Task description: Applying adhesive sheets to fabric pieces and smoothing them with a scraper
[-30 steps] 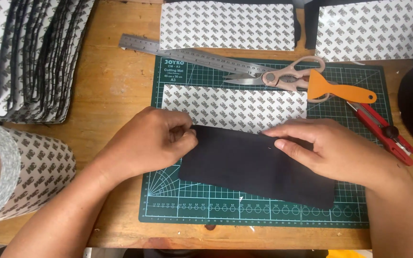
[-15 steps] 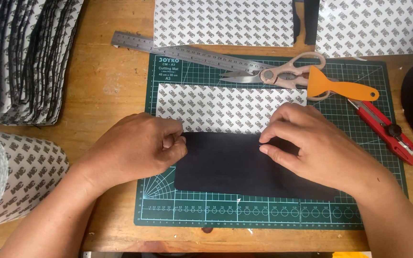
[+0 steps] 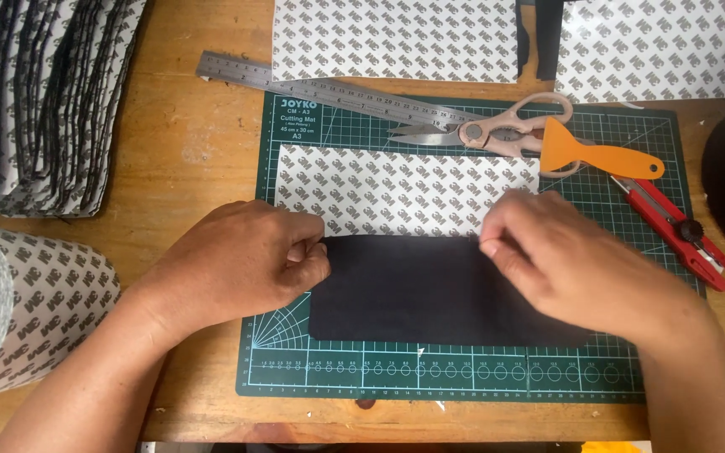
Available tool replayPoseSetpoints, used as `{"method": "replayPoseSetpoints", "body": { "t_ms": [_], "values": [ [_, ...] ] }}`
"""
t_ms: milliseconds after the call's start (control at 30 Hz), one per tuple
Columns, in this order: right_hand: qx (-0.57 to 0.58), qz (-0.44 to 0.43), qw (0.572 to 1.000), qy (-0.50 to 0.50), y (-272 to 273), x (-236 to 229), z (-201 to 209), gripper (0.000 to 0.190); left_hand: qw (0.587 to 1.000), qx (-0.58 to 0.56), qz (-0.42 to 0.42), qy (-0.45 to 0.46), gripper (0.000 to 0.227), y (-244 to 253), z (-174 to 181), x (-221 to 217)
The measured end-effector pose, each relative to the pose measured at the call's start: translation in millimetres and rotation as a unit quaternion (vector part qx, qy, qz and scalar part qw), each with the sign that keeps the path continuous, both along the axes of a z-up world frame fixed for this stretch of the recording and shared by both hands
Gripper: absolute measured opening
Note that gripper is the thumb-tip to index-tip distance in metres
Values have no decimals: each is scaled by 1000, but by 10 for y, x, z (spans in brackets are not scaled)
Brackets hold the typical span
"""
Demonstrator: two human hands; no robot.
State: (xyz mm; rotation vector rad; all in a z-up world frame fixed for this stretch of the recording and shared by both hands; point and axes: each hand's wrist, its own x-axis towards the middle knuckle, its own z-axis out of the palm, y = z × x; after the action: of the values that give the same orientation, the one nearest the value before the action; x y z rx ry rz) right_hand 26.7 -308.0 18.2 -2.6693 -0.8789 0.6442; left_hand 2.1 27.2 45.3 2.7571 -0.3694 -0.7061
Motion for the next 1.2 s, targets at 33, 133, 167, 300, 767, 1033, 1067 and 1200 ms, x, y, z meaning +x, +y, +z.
{"method": "replayPoseSetpoints", "body": {
  "t_ms": [33, 133, 167, 300, 767, 1033, 1067, 1200],
  "values": [
    [0, 1, 1000, 0, 17, 20, 138, 6, 1000, 0, 1, 0, 34, -8, 41, 5],
    [-85, -209, 974, -33, -51, 70, 413, 13, 999, 14, 7, 41, 30, -29, 151, 5],
    [-80, -238, 962, -105, -155, 87, 418, 29, 998, 19, 9, 58, 30, -36, 184, 1],
    [-69, -306, 907, -283, -879, 206, -63, 36, 996, 40, -10, 76, 33, -29, 216, -5],
    [-124, -373, 919, -27, 152, 49, 553, 46, 988, 26, 67, -137, 35, 97, 20, -6],
    [-8, -433, 901, 2, 277, 79, 410, 59, 951, -140, 67, -269, 35, 105, 24, -1],
    [12, -427, 904, 1, 259, 80, 370, 53, 946, -170, 58, -271, 23, 91, 27, 2],
    [4, -441, 898, 4, 334, 66, 406, 52, 936, -221, 25, -273, 8, 50, 9, 0]
  ]
}}
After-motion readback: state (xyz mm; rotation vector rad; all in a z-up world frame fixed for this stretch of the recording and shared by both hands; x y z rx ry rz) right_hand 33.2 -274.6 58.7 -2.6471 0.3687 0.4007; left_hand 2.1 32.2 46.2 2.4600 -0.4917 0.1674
